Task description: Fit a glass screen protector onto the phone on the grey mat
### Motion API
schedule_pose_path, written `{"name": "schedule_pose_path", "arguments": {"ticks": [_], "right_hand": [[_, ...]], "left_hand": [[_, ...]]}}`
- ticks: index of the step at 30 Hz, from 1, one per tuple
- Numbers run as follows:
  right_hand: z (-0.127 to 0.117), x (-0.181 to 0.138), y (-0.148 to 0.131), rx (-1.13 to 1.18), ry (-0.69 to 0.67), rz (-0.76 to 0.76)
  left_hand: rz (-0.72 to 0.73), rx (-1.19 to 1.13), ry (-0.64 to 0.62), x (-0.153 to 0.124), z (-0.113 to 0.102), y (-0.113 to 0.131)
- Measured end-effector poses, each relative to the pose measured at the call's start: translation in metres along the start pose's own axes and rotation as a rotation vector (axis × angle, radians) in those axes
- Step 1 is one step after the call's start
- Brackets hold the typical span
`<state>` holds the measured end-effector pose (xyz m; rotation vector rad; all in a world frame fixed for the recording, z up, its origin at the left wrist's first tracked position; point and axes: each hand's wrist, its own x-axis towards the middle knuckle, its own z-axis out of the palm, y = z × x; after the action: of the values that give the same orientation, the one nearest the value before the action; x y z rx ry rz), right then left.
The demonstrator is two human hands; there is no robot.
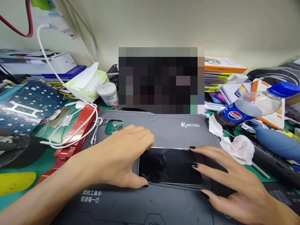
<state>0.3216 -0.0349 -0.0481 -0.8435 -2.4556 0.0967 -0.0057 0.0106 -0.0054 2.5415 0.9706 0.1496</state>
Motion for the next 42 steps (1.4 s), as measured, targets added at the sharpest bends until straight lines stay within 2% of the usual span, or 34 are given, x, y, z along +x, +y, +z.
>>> {"name": "schedule_pose_path", "arguments": {"ticks": [6,11,20,33,42], "right_hand": [[0.001,0.000,0.003,0.046,-0.051,-0.010],[0.002,-0.001,0.009,0.042,-0.088,-0.098],[0.004,0.001,0.013,-0.005,-0.138,-0.172],[0.001,0.012,0.008,0.007,-0.126,-0.167],[0.006,0.001,0.014,0.032,-0.187,-0.149]], "left_hand": [[-0.044,-0.078,-0.062,0.001,-0.004,-0.011],[-0.052,-0.051,-0.108,0.001,-0.003,-0.019],[-0.067,-0.050,-0.188,0.004,-0.004,-0.021],[-0.025,-0.091,-0.155,0.004,0.002,-0.028],[-0.032,-0.102,-0.151,0.005,0.002,-0.029]]}}
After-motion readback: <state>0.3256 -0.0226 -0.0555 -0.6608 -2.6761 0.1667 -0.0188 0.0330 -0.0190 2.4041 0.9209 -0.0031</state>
